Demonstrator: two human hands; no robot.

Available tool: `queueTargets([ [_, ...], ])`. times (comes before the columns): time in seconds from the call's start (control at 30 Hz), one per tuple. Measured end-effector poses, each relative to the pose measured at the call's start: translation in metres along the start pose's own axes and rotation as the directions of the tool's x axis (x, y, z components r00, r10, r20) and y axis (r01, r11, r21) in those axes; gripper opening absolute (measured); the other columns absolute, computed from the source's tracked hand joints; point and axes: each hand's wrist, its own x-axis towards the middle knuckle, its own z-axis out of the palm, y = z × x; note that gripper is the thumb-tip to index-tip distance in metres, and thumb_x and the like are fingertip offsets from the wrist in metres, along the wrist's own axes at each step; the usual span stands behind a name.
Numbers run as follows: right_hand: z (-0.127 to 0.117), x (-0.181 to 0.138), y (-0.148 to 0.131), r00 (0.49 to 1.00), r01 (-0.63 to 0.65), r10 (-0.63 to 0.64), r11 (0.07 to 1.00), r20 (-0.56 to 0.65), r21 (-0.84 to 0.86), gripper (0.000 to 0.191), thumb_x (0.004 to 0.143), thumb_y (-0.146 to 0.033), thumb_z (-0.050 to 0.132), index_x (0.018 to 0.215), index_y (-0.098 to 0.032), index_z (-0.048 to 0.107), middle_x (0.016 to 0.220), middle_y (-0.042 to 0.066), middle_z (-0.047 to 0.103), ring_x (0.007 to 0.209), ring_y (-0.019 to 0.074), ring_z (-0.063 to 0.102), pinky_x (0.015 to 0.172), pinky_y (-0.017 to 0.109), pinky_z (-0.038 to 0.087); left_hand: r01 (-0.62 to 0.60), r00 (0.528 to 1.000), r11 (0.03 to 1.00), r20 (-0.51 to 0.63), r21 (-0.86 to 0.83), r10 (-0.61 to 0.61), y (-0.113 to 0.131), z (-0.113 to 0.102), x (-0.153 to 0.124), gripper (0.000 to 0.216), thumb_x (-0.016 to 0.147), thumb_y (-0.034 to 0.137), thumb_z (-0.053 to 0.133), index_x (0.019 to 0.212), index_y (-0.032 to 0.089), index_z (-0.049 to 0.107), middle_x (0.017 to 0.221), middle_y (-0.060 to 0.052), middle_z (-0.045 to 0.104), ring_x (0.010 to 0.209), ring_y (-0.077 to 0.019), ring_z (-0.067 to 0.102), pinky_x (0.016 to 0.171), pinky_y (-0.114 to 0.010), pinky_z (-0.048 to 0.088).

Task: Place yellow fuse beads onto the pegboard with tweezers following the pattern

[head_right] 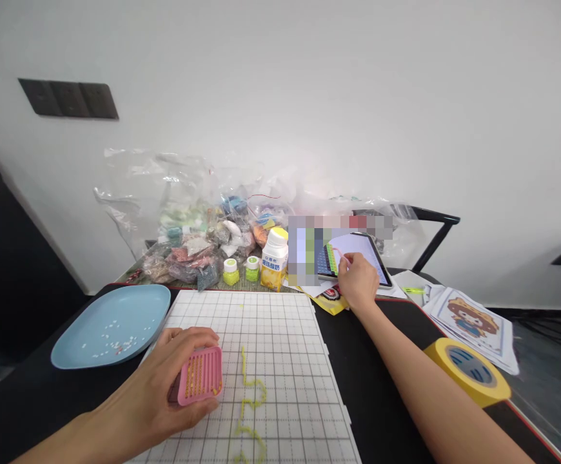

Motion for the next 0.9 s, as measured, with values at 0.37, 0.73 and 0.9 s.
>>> queueTargets([
  [0.37, 0.0, 0.011, -0.008, 0.999, -0.038, 0.037, 0.999, 0.016, 0.029, 0.036, 0.082, -0.033, 0.045, 0.1, -0.012, 0.068, 0.091, 0.017, 0.069, 0.084, 0.0294, 0.061, 0.076, 0.039, 0.042, -0.015, 1.0, 1.0, 0.013, 0.008, 0.015, -0.001, -0.001, 0.0, 0.035, 0.077, 0.026, 0.068, 0.109, 0.024, 0.055, 0.113, -0.006, 0.06, 0.097, -0.0272, 0.054, 0.085, -0.043, 0.045],
  [0.73, -0.073, -0.048, -0.069, 0.986, 0.162, -0.112, 0.817, -0.124, 0.554, 0.038, 0.094, -0.037, 0.042, 0.123, -0.016, 0.051, 0.099, 0.009, 0.064, 0.064, 0.0161, 0.059, 0.06, 0.03, 0.049, -0.061, 0.997, 0.997, -0.042, -0.051, 0.058, -0.003, 0.003, 0.0, 0.038, 0.077, 0.021, 0.068, 0.112, 0.027, 0.053, 0.103, -0.002, 0.059, 0.097, -0.025, 0.052, 0.089, -0.041, 0.041],
  [0.9, -0.12, -0.138, -0.089, 0.672, 0.423, -0.722, 0.556, 0.164, 0.715, 0.017, 0.093, -0.017, 0.047, 0.105, -0.025, 0.058, 0.084, -0.001, 0.063, 0.063, 0.0099, 0.057, 0.053, 0.02, 0.046, -0.059, 0.998, 0.996, -0.041, -0.06, 0.057, -0.003, 0.01, -0.003, 0.043, 0.073, 0.023, 0.071, 0.113, 0.027, 0.053, 0.098, -0.003, 0.059, 0.094, -0.0256, 0.053, 0.088, -0.043, 0.042],
])
